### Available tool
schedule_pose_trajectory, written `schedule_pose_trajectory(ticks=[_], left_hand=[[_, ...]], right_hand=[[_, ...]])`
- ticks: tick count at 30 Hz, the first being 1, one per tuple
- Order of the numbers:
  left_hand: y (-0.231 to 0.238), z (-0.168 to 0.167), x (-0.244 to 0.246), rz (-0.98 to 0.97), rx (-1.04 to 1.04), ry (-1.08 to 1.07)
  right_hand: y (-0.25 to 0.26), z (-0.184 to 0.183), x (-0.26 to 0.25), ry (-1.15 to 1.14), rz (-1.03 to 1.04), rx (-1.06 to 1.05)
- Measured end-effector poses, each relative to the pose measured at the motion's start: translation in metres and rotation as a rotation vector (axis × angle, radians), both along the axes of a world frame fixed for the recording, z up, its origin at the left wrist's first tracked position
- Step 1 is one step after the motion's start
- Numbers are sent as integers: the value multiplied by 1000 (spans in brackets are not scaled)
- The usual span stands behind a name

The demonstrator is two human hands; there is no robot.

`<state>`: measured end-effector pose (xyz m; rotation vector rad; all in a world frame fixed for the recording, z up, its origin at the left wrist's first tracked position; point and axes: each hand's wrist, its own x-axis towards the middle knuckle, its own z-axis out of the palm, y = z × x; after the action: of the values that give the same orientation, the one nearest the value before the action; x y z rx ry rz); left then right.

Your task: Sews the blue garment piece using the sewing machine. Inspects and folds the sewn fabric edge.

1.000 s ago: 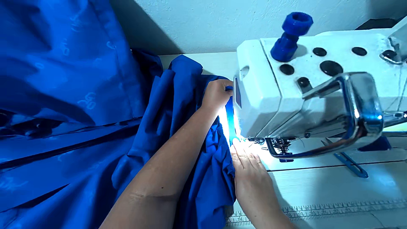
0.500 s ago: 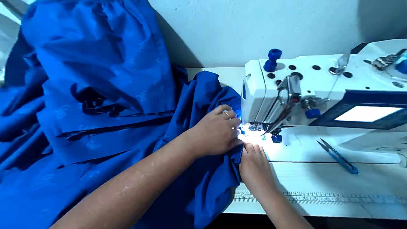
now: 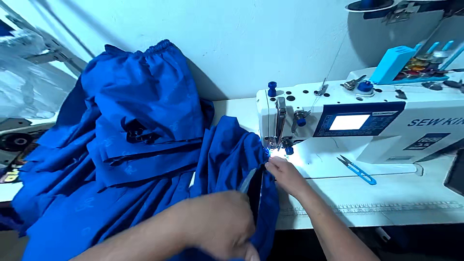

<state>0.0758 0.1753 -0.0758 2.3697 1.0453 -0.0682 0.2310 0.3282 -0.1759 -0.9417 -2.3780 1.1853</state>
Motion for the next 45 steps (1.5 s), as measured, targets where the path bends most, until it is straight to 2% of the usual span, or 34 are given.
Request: schedule_pose_trajectory(ticks=[2, 5, 7, 8, 11, 14, 18, 21, 23, 24, 26, 27, 28, 30, 32, 34, 37, 40, 42, 44, 45], left_hand=[[-22, 1, 3, -85, 215, -121], [-33, -3, 7, 66, 336, 40], [-32, -6, 10, 193, 247, 160], [-32, -8, 10, 194, 254, 151], [-38, -8, 15, 77, 411, 42], [-43, -6, 22, -13, 496, -76], [-44, -12, 19, 0, 512, -190], [-43, -16, 15, 54, 449, -337], [-43, -27, 8, 210, 390, -427], [-46, -38, 1, 366, 418, -409], [-51, -72, -21, 769, 561, -160], [-53, -89, -34, 955, 530, -26], [-54, -102, -45, 1110, 409, 44], [-50, -115, -62, 1231, 300, 69], [-43, -103, -72, 1206, 284, 67], [-35, -81, -89, 1149, 518, 83], [-6, -15, -115, 1045, 910, 192], [25, 11, -100, 1110, 998, 246], [34, 5, -49, 1005, 929, 168], [35, -40, 7, 746, 732, 43], [39, -68, 21, 680, 570, -6]], right_hand=[[-5, -4, 13, 244, -118, 27], [-12, -28, 28, 478, -177, 144], [-19, -40, 35, 531, -83, 202], [-22, -44, 38, 546, -11, 234], [-26, -51, 43, 619, 182, 333], [-30, -48, 48, 679, 285, 391], [-47, -28, 47, 751, 420, 554], [-56, -18, 44, 802, 441, 642], [-57, -19, 49, 772, 386, 648], [-58, -21, 55, 729, 341, 639], [-60, -33, 76, 608, 246, 585], [-60, -42, 88, 539, 203, 557], [-61, -51, 99, 476, 164, 520], [-66, -66, 111, 399, 109, 404], [-76, -67, 106, 384, 93, 300], [-88, -61, 91, 359, 104, 272], [-102, -58, 58, 364, 71, 253], [-114, -58, 44, 324, 64, 267], [-114, -52, 41, 304, 69, 261], [-115, -52, 41, 309, 66, 256], [-115, -53, 42, 314, 59, 262]])
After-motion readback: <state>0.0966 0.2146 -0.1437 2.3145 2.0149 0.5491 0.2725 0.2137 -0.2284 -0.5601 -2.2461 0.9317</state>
